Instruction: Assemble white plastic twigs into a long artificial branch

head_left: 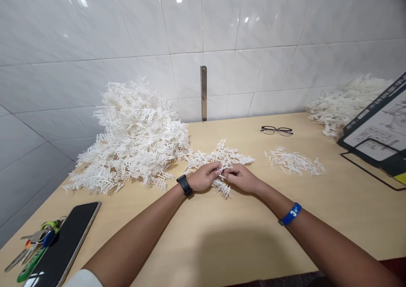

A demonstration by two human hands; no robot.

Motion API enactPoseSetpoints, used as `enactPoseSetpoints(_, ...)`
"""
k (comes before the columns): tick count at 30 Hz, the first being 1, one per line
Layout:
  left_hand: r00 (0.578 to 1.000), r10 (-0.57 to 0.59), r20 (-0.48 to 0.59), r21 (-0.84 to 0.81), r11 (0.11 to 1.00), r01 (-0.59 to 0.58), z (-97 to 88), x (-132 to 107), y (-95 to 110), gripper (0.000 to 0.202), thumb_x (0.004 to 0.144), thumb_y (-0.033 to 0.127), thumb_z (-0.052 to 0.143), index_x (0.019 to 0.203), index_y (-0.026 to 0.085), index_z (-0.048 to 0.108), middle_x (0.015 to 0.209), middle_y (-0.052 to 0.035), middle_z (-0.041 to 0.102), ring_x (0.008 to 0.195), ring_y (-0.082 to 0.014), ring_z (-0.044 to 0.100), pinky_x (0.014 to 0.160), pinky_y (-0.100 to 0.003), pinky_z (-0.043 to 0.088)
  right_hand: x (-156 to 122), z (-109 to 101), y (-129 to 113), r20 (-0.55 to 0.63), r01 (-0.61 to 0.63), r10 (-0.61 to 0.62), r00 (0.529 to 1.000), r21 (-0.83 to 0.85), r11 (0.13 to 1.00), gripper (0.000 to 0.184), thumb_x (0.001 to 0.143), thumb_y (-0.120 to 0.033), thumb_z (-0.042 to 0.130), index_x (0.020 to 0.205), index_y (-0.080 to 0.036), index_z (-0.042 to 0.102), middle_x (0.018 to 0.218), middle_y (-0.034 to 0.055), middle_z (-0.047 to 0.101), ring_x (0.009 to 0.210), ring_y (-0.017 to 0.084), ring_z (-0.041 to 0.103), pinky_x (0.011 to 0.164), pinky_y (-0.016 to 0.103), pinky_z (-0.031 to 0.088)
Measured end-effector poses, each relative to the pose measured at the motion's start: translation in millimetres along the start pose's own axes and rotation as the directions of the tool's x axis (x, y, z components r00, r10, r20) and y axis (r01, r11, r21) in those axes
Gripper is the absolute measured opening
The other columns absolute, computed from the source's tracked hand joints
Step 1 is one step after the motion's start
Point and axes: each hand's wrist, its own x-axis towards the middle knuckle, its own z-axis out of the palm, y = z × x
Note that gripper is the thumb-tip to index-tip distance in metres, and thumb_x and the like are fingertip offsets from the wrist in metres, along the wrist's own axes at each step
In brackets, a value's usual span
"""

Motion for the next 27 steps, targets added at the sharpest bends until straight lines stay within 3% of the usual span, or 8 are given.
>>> enactPoseSetpoints(3, 0.999, -0.012, -0.034, -0.083, 0.997, 0.01, 0.8, 0, 1, 0.025, 0.092, 0.038, 0.043, 0.08, 0.017, 0.047, 0.072, 0.0015, 0.046, 0.069, -0.0124, 0.041, 0.068, -0.026, 0.035, 1, 0, -1, -0.039, 0.01, -0.011, 0.999, -0.006, 1.0, 0.028, 0.079, -0.03, 0.046, 0.055, -0.02, 0.036, 0.055, -0.0043, 0.032, 0.055, 0.01, 0.031, 0.054, 0.025, 0.025)
enactPoseSetpoints(6, 0.989, -0.053, -0.136, -0.171, 0.985, 0.029, 4.8, 2, -3, 0.029, 0.09, 0.044, 0.048, 0.083, 0.016, 0.05, 0.073, 0.001, 0.05, 0.068, -0.0119, 0.044, 0.067, -0.025, 0.037, 2, -3, -4, -0.22, -0.057, 0.037, 0.975, -0.089, 0.994, 0.03, 0.079, -0.031, 0.047, 0.055, -0.02, 0.033, 0.055, -0.0037, 0.031, 0.056, 0.011, 0.031, 0.054, 0.026, 0.024)
enactPoseSetpoints(10, 0.968, -0.13, -0.215, -0.287, 0.956, 0.065, 9.3, 5, -8, 0.028, 0.088, 0.044, 0.052, 0.085, 0.016, 0.051, 0.071, 0.0007, 0.054, 0.066, -0.0111, 0.048, 0.064, -0.024, 0.039, -2, -29, -4, -0.599, -0.295, 0.139, 0.789, -0.171, 0.94, 0.027, 0.076, -0.027, 0.047, 0.055, -0.02, 0.031, 0.054, -0.0038, 0.028, 0.054, 0.01, 0.028, 0.051, 0.026, 0.019)
enactPoseSetpoints(14, 0.953, -0.171, -0.25, -0.304, 0.948, 0.091, 9.6, 6, -6, 0.025, 0.087, 0.04, 0.055, 0.085, 0.015, 0.053, 0.07, 0.0009, 0.056, 0.065, -0.0111, 0.051, 0.065, -0.024, 0.04, -13, -75, 8, -0.786, -0.55, 0.158, 0.597, -0.259, 0.794, 0.031, 0.071, -0.024, 0.051, 0.053, -0.021, 0.026, 0.05, -0.0044, 0.023, 0.052, 0.01, 0.023, 0.05, 0.028, 0.016)
enactPoseSetpoints(17, 0.954, -0.168, -0.247, -0.285, 0.954, 0.094, 9.1, 5, -3, 0.024, 0.087, 0.039, 0.055, 0.084, 0.015, 0.054, 0.07, 0.0006, 0.057, 0.065, -0.011, 0.052, 0.066, -0.024, 0.041, -17, -94, 15, -0.789, -0.684, 0.239, 0.566, -0.287, 0.671, 0.03, 0.069, -0.022, 0.055, 0.051, -0.021, 0.03, 0.047, -0.0038, 0.029, 0.05, 0.011, 0.024, 0.05, 0.03, 0.015)
enactPoseSetpoints(21, 0.949, -0.187, -0.252, -0.273, 0.955, 0.116, 9.7, 6, -3, 0.024, 0.086, 0.04, 0.055, 0.084, 0.016, 0.053, 0.072, 0.0, 0.059, 0.066, -0.011, 0.052, 0.065, -0.024, 0.041, -12, -75, 9, -0.746, -0.539, 0.191, 0.638, -0.255, 0.803, 0.041, 0.08, -0.035, 0.054, 0.053, -0.022, 0.026, 0.047, -0.0044, 0.026, 0.048, 0.01, 0.025, 0.049, 0.028, 0.019)
enactPoseSetpoints(24, 0.947, -0.187, -0.262, -0.264, 0.958, 0.116, 10.2, 6, -4, 0.026, 0.087, 0.042, 0.055, 0.084, 0.016, 0.054, 0.071, 0.0001, 0.058, 0.065, -0.0107, 0.051, 0.062, -0.023, 0.039, -7, -44, -4, -0.598, -0.249, 0.018, 0.801, -0.307, 0.918, 0.044, 0.087, -0.039, 0.048, 0.052, -0.02, 0.029, 0.048, -0.0041, 0.028, 0.05, 0.01, 0.029, 0.05, 0.026, 0.023)
enactPoseSetpoints(27, 0.946, -0.174, -0.273, -0.275, 0.957, 0.096, 9.8, 7, -7, 0.028, 0.086, 0.043, 0.056, 0.083, 0.016, 0.054, 0.068, 0.0015, 0.055, 0.062, -0.0097, 0.048, 0.06, -0.022, 0.037, -5, -21, -14, -0.384, -0.08, -0.074, 0.92, -0.369, 0.926, 0.032, 0.087, -0.039, 0.052, 0.062, -0.019, 0.05, 0.054, -0.0029, 0.044, 0.054, 0.011, 0.039, 0.053, 0.025, 0.029)
